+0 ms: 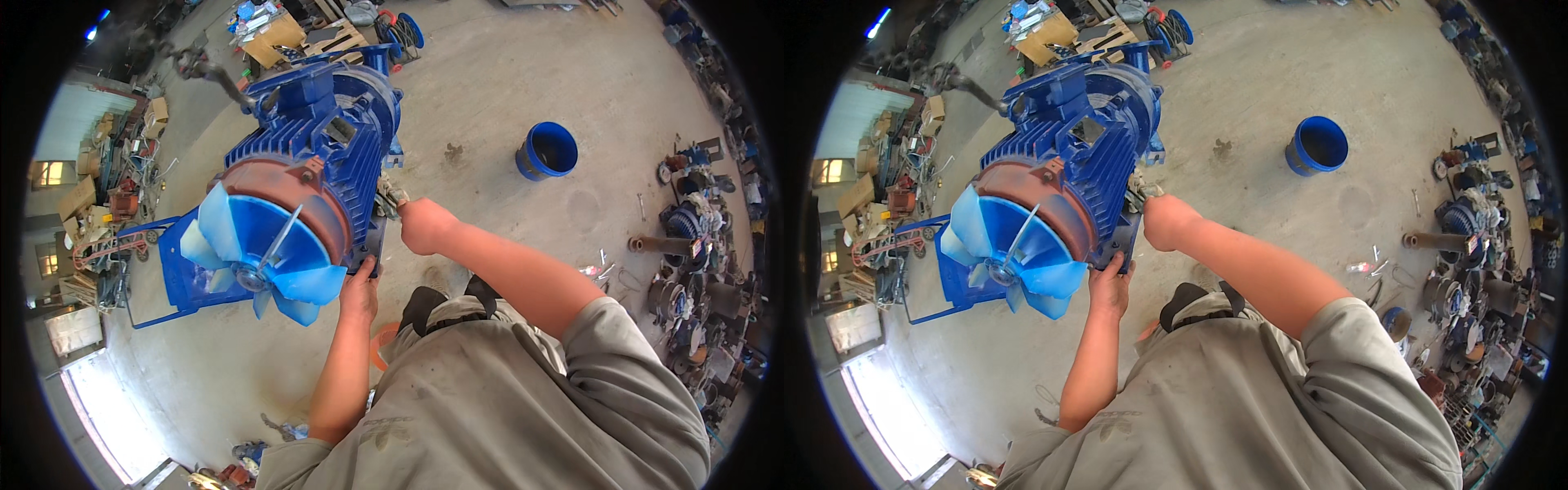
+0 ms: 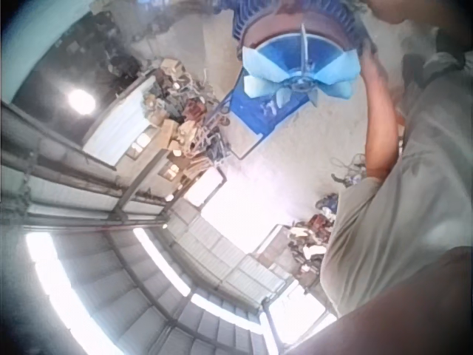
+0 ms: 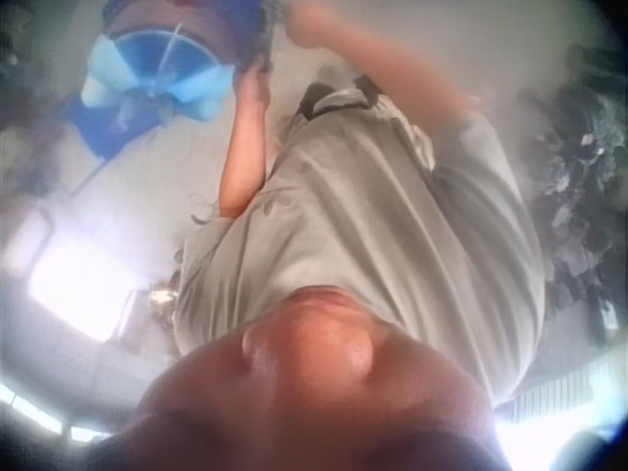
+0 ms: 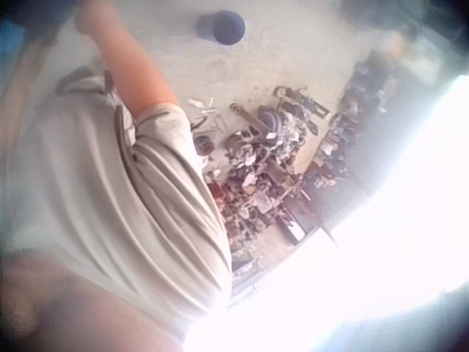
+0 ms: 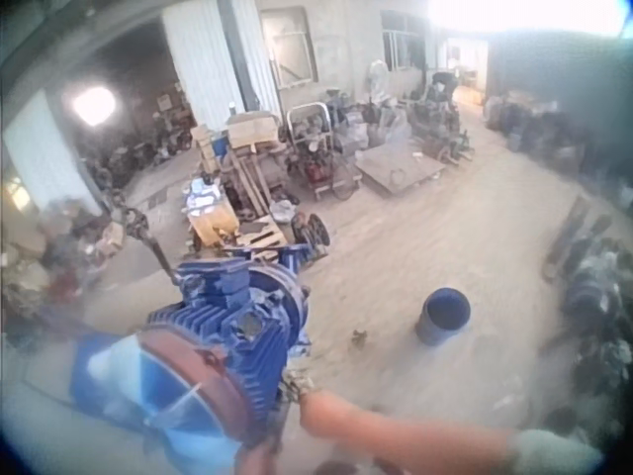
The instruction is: The person wipes the exterior of a blue electric motor with a rag and a metal rod, moving around the motor to clean different sides. The motor is suspended by a chain hoist in a workshop.
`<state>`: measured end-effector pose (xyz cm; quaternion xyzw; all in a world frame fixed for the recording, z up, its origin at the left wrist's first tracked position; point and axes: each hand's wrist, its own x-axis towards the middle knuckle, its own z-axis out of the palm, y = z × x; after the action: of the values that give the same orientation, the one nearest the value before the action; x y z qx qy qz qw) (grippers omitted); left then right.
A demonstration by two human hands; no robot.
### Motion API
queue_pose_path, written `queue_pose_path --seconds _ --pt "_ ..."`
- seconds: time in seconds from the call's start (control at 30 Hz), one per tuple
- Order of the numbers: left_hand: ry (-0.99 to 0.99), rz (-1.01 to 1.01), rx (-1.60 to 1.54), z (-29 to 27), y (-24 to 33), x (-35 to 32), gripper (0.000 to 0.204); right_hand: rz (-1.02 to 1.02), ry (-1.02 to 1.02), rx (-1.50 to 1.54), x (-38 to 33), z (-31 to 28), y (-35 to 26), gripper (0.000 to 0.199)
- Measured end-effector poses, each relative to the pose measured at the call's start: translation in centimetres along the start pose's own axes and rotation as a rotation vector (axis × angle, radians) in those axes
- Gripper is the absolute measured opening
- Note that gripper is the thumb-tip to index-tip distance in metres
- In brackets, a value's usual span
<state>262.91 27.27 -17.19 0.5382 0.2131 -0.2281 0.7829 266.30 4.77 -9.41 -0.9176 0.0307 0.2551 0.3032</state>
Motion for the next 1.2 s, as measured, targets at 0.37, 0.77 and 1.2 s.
queue_pose_path --seconds 0.37,0.77,1.2 --pt "0.251 -0.033 -0.100 0.4 0.0 -0.3 0.049 -0.104 -0.255 0.146 -6.8 -2.3 -0.5 0.050" --pt "0.344 -0.014 -0.086 2.0 0.7 -1.7 0.046 -0.174 -0.175 0.213 -2.1 -1.9 4.4 0.055" --pt "0.290 0.003 -0.176 1.0 0.3 -1.7 0.055 -0.440 -0.293 0.298 -8.8 -8.6 4.3 0.052"
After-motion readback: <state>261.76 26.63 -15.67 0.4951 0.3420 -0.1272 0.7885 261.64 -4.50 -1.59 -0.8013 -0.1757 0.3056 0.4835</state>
